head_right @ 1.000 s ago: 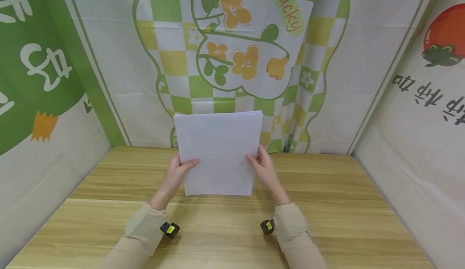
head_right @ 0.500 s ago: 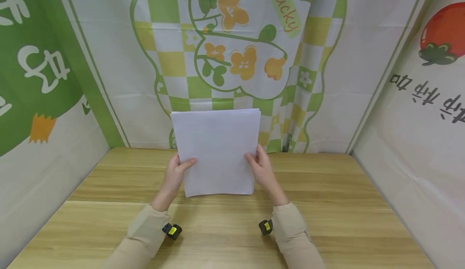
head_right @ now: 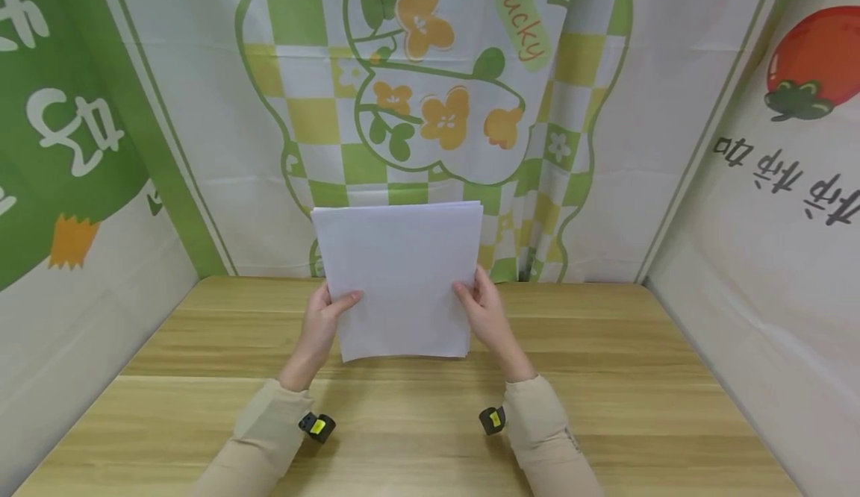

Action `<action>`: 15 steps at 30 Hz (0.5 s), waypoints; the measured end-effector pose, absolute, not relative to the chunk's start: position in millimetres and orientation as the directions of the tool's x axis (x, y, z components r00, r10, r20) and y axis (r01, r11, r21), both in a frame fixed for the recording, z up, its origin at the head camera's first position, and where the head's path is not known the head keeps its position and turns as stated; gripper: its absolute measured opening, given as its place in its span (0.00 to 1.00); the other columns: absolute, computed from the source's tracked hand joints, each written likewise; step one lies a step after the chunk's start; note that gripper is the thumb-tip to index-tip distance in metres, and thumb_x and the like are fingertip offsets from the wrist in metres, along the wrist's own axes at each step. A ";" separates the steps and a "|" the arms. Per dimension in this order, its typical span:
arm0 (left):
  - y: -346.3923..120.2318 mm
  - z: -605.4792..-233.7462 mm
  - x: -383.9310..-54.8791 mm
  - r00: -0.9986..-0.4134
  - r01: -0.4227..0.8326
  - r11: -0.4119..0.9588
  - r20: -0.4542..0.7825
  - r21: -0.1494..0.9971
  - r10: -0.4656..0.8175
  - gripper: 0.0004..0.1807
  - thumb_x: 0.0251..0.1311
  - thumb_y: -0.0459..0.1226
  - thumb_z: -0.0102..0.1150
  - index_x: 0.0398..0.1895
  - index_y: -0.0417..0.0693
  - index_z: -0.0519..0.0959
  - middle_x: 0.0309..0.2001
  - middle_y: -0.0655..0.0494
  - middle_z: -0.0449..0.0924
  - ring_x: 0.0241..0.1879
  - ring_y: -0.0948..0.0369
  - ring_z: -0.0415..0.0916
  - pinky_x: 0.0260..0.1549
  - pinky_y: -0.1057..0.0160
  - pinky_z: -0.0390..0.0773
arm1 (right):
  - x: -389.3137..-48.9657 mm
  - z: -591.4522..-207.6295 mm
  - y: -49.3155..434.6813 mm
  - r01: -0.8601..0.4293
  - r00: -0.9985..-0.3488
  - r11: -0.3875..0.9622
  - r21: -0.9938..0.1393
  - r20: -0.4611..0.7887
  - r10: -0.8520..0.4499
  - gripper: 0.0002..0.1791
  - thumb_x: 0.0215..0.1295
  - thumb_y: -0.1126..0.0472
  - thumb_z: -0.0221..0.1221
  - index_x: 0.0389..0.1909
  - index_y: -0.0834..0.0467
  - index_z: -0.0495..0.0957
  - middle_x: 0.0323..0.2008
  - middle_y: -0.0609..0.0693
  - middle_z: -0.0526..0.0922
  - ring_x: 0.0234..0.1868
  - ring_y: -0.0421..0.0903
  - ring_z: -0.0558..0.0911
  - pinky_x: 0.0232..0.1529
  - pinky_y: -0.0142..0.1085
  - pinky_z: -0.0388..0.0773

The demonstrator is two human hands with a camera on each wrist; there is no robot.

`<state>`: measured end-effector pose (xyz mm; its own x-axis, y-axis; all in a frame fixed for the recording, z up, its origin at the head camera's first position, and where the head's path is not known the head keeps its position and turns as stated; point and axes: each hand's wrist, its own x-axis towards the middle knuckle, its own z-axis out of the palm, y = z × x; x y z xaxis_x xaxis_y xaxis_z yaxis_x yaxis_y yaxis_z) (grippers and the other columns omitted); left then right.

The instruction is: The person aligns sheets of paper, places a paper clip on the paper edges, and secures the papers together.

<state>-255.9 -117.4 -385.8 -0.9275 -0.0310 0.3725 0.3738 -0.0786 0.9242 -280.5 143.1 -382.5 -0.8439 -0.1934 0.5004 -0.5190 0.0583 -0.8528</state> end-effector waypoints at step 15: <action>-118.0 -387.5 -259.5 -0.919 0.394 -0.074 0.392 0.916 -0.049 0.18 0.59 0.26 0.54 0.54 0.33 0.71 0.46 0.49 0.77 0.43 0.65 0.76 0.44 0.68 0.74 | -282.0 -388.4 144.8 -0.494 -0.857 0.073 -0.867 0.471 -0.207 0.25 0.70 0.68 0.50 0.64 0.70 0.58 0.56 0.69 0.71 0.51 0.36 0.75 0.51 0.24 0.72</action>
<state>-259.5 -118.0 -387.5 -0.9189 -0.0486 0.3916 0.3943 -0.0739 0.9160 -282.0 144.8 -388.4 -0.8574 -0.2075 0.4709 -0.4936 0.0729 -0.8666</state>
